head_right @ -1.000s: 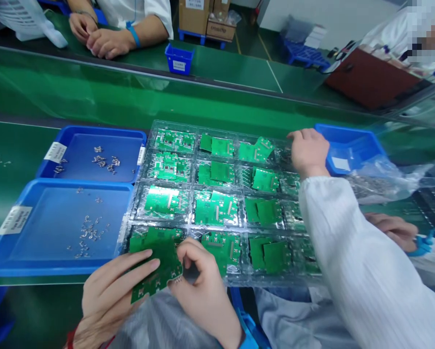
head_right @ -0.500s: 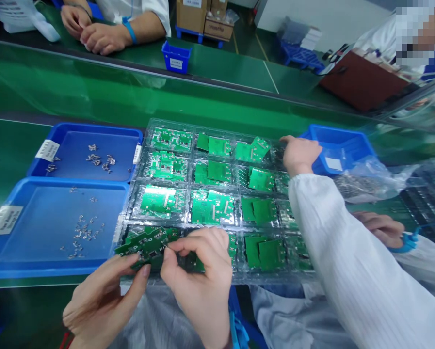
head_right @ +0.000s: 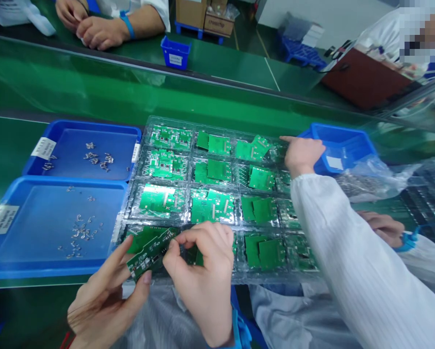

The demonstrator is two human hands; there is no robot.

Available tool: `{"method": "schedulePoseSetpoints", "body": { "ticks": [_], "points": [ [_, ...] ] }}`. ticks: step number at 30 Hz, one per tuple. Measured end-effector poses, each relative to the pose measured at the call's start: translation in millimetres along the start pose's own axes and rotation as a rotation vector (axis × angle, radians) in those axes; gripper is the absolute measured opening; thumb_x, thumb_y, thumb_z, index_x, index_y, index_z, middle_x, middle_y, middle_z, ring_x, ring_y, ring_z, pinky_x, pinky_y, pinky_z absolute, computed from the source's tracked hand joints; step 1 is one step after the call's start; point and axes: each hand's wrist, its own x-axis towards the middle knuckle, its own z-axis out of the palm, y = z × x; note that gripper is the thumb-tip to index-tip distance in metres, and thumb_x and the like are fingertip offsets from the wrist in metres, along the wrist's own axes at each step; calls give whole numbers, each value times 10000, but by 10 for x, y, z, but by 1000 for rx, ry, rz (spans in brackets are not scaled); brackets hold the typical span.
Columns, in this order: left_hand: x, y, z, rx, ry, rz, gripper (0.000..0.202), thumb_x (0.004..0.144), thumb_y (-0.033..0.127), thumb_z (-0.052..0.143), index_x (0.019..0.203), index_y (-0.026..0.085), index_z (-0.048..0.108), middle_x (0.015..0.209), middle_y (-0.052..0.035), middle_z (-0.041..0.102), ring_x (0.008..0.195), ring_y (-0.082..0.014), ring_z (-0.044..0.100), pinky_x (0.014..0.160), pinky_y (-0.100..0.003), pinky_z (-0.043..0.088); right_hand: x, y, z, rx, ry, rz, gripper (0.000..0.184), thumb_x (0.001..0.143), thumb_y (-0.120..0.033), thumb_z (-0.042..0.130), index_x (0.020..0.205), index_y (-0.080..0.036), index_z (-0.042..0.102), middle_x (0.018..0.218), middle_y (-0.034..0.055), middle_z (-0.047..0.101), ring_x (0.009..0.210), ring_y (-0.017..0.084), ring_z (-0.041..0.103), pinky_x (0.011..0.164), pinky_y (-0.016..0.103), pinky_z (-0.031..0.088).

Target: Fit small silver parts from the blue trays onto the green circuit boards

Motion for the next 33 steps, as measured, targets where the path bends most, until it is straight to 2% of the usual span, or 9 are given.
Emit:
{"method": "schedulePoseSetpoints", "body": {
  "ticks": [7, 13, 16, 18, 22, 24, 26, 29, 33],
  "points": [
    [115, 21, -39, -126, -92, 132, 676, 846, 97, 592, 1443, 382, 452, 955, 35, 763, 729, -110, 728, 669, -170, 621, -16, 6, 7, -40, -54, -19, 147, 851, -126, 604, 735, -209, 568, 716, -42, 596, 720, 131, 563, 736, 324, 384],
    [221, 55, -98, -79, -148, 224, 373, 830, 105, 597, 1184, 217, 624, 764, 8, 712, 582, -89, 696, 550, -102, 562, -78, -19, 24, -36, -89, -24, 147, 903, -87, 534, 814, -204, 530, 788, -19, 579, 793, 135, 541, 756, 310, 380],
    [149, 32, -98, -105, -160, 261, 421, 829, 103, 619, 1233, 217, 602, 804, 0, 733, 622, -97, 709, 579, -112, 571, -99, -22, 6, -22, -88, -26, 150, 916, -81, 524, 831, -205, 518, 805, -15, 573, 819, 135, 540, 770, 305, 388],
    [64, 13, -90, -72, -103, 180, 453, 823, 121, 653, 1253, 255, 605, 832, 9, 749, 633, -104, 713, 605, -132, 589, -114, -7, -16, 15, -106, -21, 136, 924, -101, 541, 845, -212, 532, 811, -15, 575, 821, 135, 542, 763, 295, 406],
    [60, -27, -139, -57, 48, -186, 543, 838, 209, 688, 1351, 309, 539, 887, 22, 776, 677, -134, 737, 647, -194, 625, -164, 59, -56, 141, -119, 2, 67, 908, -177, 609, 915, -231, 570, 850, -17, 592, 833, 131, 552, 719, 266, 449],
    [231, -72, -226, -91, 86, -235, 632, 838, 242, 697, 1423, 309, 467, 983, 5, 777, 729, -146, 744, 646, -209, 632, -192, 100, -66, 180, -114, 14, 67, 905, -178, 605, 914, -237, 577, 848, -22, 591, 821, 123, 555, 700, 254, 458],
    [507, -139, -335, -12, 100, -190, 585, 805, 282, 734, 1361, 305, 552, 995, 8, 772, 718, -132, 731, 616, -181, 619, -212, 139, -71, 190, -115, 28, 86, 909, -158, 586, 885, -240, 579, 829, -30, 589, 797, 113, 556, 684, 245, 456],
    [993, -242, -454, 105, -64, -86, 323, 846, 343, 666, 1159, 279, 712, 1108, 2, 750, 755, -128, 721, 652, -197, 618, -228, 186, -82, 189, -107, 43, 113, 909, -143, 576, 851, -240, 578, 810, -36, 591, 782, 106, 560, 677, 242, 454],
    [1449, -310, -424, 158, -154, -36, 399, 832, 365, 625, 1183, 196, 710, 1139, -60, 741, 779, -151, 713, 663, -236, 620, -233, 229, -100, 203, -96, 38, 120, 906, -140, 576, 829, -232, 579, 792, -36, 595, 763, 106, 564, 671, 245, 455]
  ]
}}
